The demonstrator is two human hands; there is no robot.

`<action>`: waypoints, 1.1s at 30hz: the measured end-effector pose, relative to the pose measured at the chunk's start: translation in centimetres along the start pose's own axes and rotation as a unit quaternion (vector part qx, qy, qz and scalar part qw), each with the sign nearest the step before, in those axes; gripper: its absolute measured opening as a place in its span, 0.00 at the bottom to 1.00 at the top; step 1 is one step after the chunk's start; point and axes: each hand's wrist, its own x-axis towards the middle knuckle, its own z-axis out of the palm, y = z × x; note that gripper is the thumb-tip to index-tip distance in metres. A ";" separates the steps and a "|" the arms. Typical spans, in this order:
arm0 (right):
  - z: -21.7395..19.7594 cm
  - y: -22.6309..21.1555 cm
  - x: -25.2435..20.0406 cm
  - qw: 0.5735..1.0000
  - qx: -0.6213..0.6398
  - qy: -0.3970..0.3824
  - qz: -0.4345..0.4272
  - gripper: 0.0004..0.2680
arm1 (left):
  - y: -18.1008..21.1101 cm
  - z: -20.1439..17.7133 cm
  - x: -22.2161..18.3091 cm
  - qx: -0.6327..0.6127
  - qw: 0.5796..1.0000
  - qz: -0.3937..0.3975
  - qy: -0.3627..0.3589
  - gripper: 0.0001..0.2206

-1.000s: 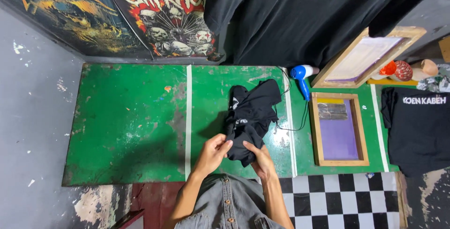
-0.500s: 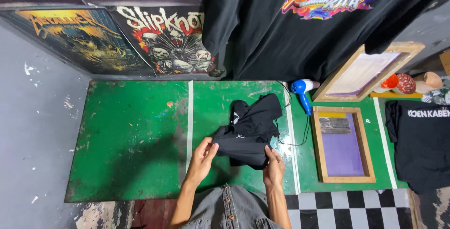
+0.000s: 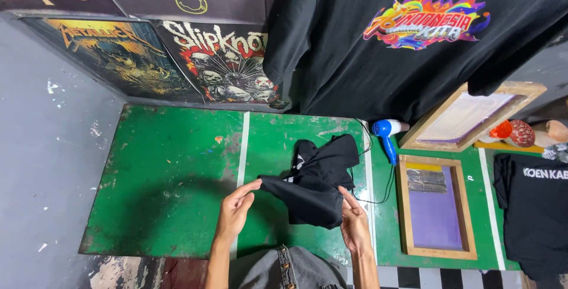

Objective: Inspecting and folding printed t-shirts on a workstation in a printing shop.

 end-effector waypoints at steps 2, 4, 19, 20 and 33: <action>-0.8 0.6 0.9 0.999 -0.041 0.028 -0.015 0.21 | 0.3 -0.1 0.2 0.032 0.999 -0.018 -0.022 0.17; -0.7 0.7 1.0 0.995 -0.083 0.057 -0.030 0.17 | 0.2 0.0 0.4 0.064 0.996 -0.036 -0.045 0.20; 10.0 -1.8 -3.6 0.759 -0.533 -0.191 -0.321 0.12 | -4.3 6.0 -0.8 0.460 0.853 -0.004 -0.245 0.50; 10.5 -2.8 -4.2 0.739 -0.555 -0.269 -0.270 0.09 | -3.6 5.4 -0.5 0.386 0.882 0.029 -0.268 0.32; 2.8 3.1 1.7 0.928 0.216 -0.077 0.295 0.17 | -2.4 6.1 1.2 -0.336 0.866 -0.290 -0.229 0.45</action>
